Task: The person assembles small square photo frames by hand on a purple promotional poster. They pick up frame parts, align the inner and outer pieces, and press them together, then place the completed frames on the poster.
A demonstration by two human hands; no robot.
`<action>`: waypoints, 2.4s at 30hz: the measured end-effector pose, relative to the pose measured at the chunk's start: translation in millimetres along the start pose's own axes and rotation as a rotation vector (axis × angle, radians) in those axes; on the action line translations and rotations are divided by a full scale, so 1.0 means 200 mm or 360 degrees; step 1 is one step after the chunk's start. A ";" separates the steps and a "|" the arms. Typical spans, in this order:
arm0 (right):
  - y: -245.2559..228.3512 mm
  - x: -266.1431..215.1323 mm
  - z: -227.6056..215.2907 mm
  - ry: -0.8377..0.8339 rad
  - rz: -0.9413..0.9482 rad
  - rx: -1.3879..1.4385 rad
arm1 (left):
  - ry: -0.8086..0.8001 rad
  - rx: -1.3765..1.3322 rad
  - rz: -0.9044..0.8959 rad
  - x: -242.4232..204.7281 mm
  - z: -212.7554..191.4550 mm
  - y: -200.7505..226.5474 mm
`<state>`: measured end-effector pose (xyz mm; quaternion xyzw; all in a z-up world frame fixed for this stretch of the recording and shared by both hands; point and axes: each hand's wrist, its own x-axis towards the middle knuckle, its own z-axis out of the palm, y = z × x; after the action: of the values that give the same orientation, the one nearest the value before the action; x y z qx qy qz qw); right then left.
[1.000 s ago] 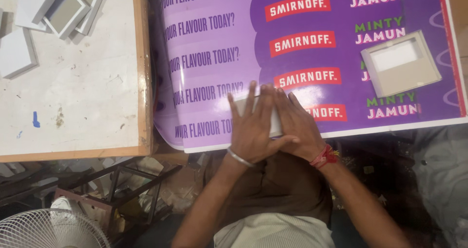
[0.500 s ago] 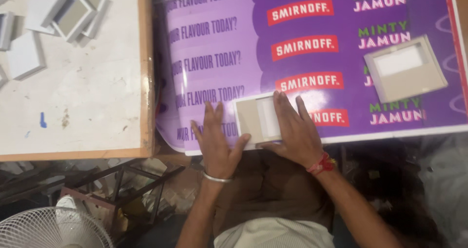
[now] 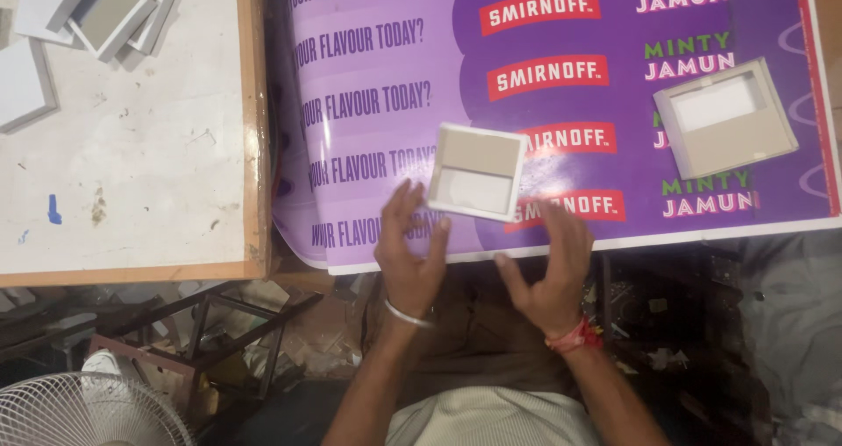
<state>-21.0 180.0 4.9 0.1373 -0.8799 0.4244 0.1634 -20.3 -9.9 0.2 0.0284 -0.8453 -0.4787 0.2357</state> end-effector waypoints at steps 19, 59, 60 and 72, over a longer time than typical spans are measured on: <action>-0.01 0.25 -0.10 -0.0603 -0.0379 -0.0390 | -0.0638 0.0188 0.0042 0.42 0.04 -0.13; 0.12 0.26 -0.13 -0.1041 -0.0293 -0.0666 | -0.0307 0.0335 0.0081 -0.01 0.17 0.04; 0.13 0.23 -0.13 -0.1003 -0.0261 -0.0552 | -0.0309 0.0190 0.0002 -0.02 0.17 0.04; 0.20 0.12 -0.03 -0.0565 -0.0213 -0.0012 | -0.0071 -0.1032 -0.0973 0.03 0.18 0.08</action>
<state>-56.5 206.2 -9.4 0.2675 -0.8855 0.3784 0.0340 -38.7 25.9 0.6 0.1913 -0.6092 -0.7671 0.0617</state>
